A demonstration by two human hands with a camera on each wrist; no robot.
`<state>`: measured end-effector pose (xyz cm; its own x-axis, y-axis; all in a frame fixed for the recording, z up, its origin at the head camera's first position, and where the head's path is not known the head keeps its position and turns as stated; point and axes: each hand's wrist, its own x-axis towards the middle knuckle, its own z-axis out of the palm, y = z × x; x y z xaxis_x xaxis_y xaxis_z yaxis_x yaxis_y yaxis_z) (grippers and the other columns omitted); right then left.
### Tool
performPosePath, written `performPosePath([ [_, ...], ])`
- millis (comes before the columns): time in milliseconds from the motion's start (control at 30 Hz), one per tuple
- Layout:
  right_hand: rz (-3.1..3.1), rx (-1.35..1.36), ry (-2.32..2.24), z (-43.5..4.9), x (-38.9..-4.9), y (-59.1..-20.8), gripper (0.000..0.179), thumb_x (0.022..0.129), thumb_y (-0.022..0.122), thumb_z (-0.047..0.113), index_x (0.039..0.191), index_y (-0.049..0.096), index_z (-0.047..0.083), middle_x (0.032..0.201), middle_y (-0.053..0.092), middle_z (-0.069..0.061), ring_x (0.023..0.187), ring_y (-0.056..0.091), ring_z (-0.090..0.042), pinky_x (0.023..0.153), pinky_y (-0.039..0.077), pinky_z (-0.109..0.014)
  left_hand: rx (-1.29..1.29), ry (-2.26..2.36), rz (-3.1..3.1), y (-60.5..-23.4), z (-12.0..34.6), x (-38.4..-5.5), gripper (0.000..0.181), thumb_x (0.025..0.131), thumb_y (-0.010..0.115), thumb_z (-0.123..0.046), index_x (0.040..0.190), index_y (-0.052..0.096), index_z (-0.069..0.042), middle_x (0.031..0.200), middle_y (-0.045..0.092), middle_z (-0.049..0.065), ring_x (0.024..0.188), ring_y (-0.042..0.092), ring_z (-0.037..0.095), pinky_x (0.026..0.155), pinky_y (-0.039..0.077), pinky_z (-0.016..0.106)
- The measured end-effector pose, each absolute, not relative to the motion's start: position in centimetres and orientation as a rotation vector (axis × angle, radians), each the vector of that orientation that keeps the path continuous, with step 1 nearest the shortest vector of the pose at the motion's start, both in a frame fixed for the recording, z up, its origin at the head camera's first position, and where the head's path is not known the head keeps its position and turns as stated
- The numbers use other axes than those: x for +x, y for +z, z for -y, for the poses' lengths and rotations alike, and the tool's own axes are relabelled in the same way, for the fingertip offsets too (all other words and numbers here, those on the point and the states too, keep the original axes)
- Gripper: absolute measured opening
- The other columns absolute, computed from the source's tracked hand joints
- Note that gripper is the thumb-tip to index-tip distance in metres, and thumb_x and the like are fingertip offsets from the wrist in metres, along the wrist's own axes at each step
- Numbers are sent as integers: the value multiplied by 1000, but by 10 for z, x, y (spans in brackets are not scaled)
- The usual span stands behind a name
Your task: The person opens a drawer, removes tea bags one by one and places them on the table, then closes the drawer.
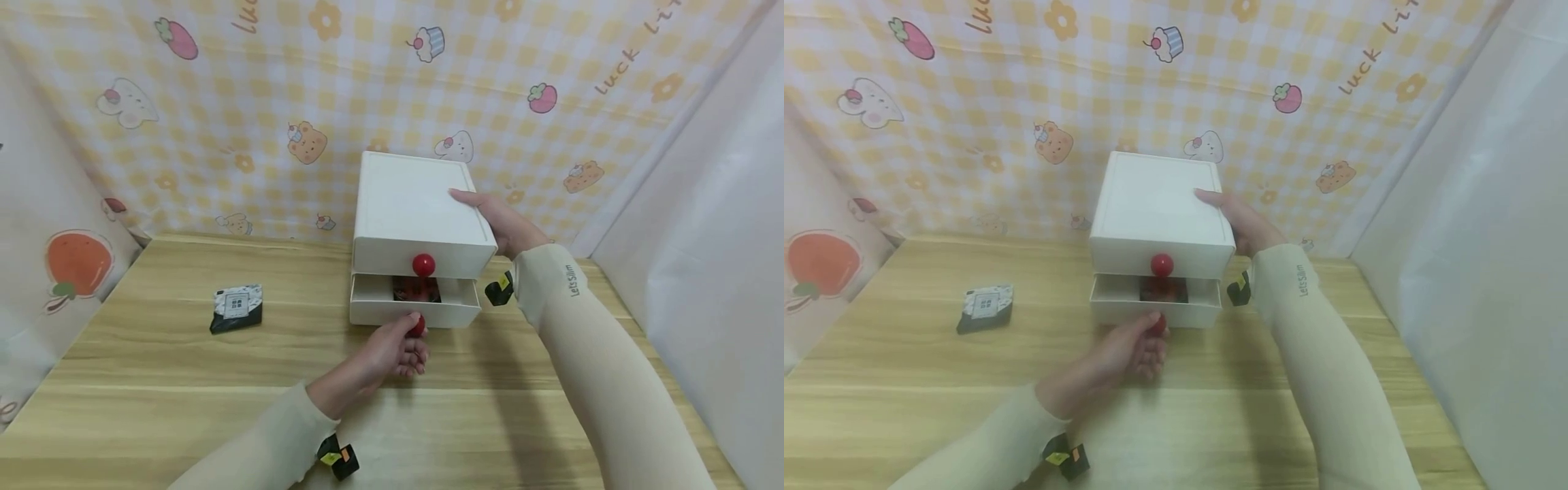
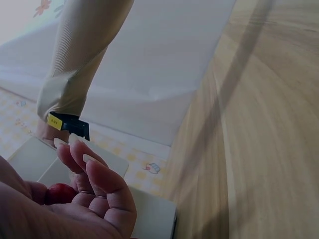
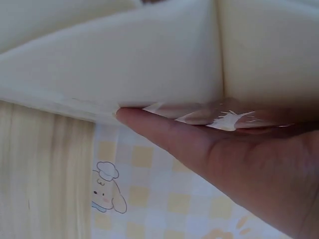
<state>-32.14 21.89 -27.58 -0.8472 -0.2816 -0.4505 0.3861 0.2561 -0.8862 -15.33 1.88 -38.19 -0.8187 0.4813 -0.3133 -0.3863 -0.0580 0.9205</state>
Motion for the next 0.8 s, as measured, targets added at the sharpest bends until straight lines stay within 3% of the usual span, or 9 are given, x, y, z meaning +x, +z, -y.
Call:
performPosePath([
  [200, -2041, 125, -1622, -218, -321, -274, 77, 101, 48, 57, 159, 19, 17, 126, 60, -7, 99, 70, -17, 83, 60, -36, 110, 1923, -1622, -383, -18, -145, 44, 109, 28, -41, 117, 49, -2, 74, 55, -1, 66, 54, 12, 61, 46, 22],
  [533, -2136, 92, -1612, -213, -321, -274, 75, 103, 48, 51, 161, 13, 19, 131, 57, -9, 98, 70, -17, 83, 61, -36, 118, 1916, -1602, -383, -16, -132, 45, 109, 28, -41, 118, 48, -2, 74, 55, -1, 65, 55, 12, 60, 46, 22],
  [800, -2230, 131, -1580, -212, -322, -267, 74, 100, 56, 50, 162, 22, 27, 130, 57, -7, 101, 68, -18, 82, 60, -35, 105, 1914, -1573, -382, -15, -122, 44, 109, 29, -40, 119, 48, -2, 74, 55, -1, 64, 55, 11, 60, 45, 22],
])
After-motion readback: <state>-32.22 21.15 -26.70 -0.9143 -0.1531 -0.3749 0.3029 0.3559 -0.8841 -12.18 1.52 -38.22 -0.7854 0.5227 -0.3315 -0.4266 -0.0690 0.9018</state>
